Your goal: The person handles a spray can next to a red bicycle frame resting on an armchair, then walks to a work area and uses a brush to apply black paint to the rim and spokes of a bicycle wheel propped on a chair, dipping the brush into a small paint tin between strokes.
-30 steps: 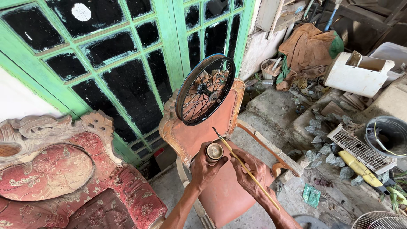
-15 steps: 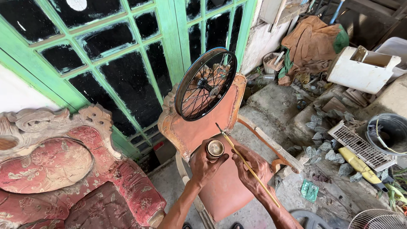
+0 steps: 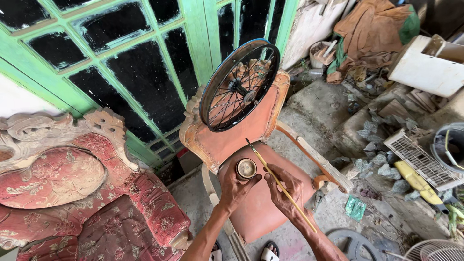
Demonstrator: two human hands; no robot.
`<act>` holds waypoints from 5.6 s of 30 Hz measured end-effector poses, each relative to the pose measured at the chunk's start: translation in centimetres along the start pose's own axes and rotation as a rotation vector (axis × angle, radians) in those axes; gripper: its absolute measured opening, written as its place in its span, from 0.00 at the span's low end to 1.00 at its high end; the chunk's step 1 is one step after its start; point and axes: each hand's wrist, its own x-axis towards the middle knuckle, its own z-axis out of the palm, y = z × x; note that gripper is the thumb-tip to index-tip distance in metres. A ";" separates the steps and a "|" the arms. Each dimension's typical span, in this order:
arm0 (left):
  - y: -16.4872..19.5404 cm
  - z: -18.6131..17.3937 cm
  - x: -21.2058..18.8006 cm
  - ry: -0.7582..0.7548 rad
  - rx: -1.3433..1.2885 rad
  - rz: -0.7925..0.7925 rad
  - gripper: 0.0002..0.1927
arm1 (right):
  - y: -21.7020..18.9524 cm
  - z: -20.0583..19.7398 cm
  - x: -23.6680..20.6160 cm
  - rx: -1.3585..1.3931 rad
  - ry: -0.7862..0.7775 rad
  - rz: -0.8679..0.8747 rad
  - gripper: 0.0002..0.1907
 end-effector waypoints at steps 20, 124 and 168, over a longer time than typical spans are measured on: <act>-19.7 -4.6 1.4 0.136 0.077 -0.034 0.42 | 17.2 13.6 0.0 0.017 0.063 -0.102 0.11; -25.9 8.3 5.2 -0.342 0.005 -0.037 0.26 | 23.1 4.4 5.4 -0.176 -0.520 0.014 0.30; -22.1 11.3 4.5 -0.384 0.019 -0.035 0.20 | 21.5 -0.7 6.1 -0.170 -0.653 -0.097 0.24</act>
